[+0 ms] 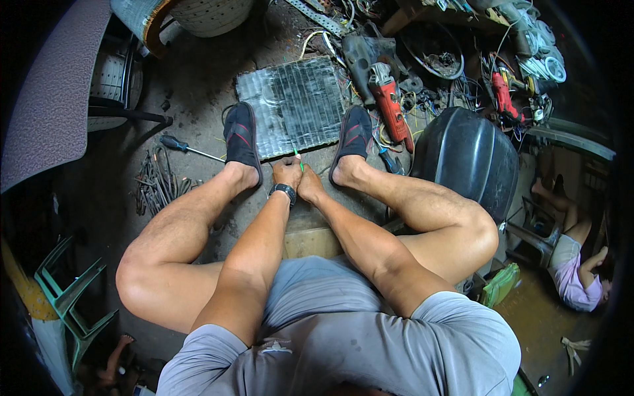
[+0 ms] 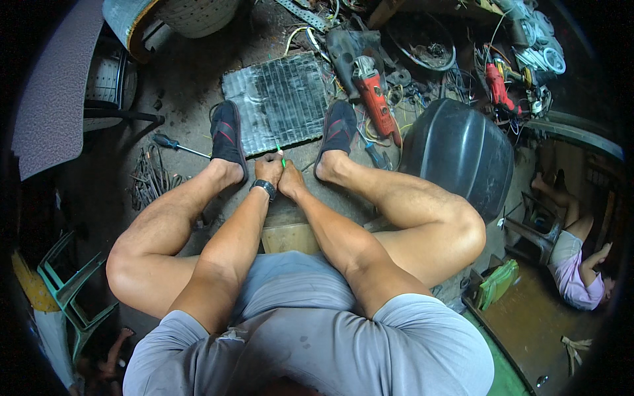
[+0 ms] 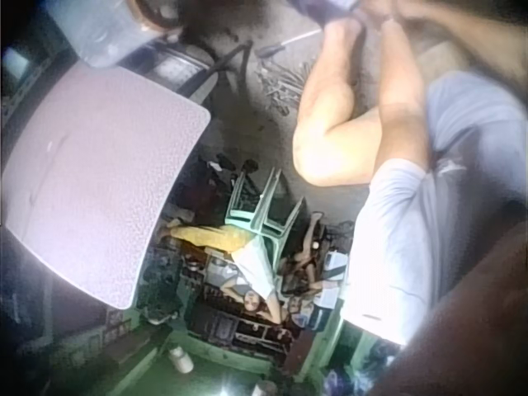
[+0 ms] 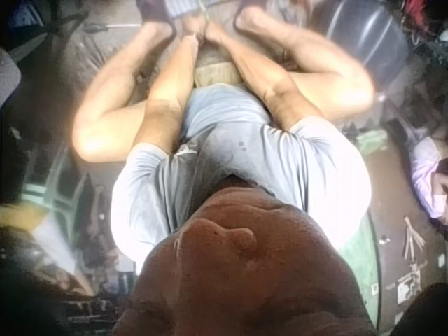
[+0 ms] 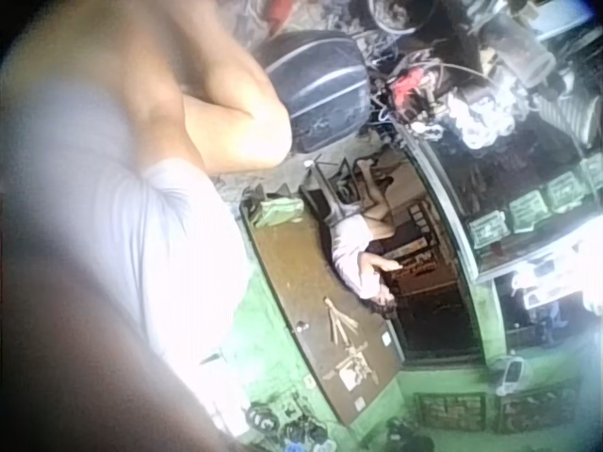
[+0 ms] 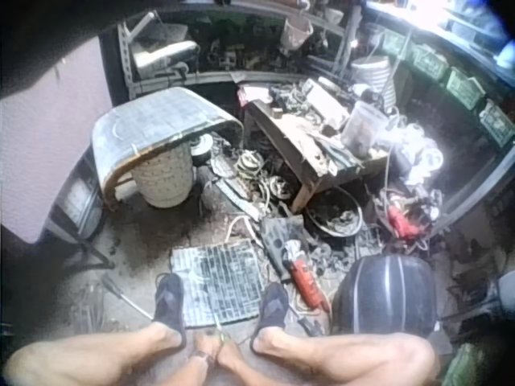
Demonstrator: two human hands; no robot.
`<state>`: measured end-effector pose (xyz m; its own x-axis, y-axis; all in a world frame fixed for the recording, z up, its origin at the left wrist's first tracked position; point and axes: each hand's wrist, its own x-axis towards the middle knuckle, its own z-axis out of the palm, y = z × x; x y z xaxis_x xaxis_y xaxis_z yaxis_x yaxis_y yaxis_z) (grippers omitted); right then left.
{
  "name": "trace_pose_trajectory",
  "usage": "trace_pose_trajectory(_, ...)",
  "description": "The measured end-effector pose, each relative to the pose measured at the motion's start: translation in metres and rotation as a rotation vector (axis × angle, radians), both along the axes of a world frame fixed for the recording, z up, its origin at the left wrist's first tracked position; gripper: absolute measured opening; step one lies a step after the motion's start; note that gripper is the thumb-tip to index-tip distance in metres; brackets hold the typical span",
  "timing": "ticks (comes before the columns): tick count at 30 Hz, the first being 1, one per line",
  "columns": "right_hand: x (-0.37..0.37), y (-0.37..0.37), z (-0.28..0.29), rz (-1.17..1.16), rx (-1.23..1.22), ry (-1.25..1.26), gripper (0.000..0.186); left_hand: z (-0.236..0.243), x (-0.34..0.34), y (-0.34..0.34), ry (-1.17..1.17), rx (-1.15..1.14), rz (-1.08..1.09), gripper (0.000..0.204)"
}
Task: The person cleans and straightens the fins of a radiator using a green plastic tool. The person runs the tool along the grooves of the metal radiator and uses a screwdriver to pry at a wire connector.
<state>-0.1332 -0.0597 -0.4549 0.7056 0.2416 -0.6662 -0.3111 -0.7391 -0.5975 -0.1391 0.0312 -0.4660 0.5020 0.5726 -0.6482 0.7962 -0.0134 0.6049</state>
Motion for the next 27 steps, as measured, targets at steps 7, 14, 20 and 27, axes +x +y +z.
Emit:
trace_pose_trajectory(7,-0.012,-0.006,0.005,0.001,-0.002,0.015,0.043,0.012,-0.01,-0.003,0.033,-0.023,-0.006,0.039)
trace_pose_trajectory(14,-0.02,-0.011,0.002,0.017,0.01,-0.032,0.039,0.021,-0.014,-0.01,0.016,-0.048,0.043,0.042)
trace_pose_trajectory(20,-0.051,-0.048,-0.001,0.017,-0.04,0.023,0.041,0.025,-0.03,-0.041,0.216,-0.031,-0.076,0.048)
trace_pose_trajectory(27,-0.029,-0.048,0.021,0.164,-0.068,0.065,0.042,0.021,-0.037,-0.038,0.113,0.007,-0.08,0.046)
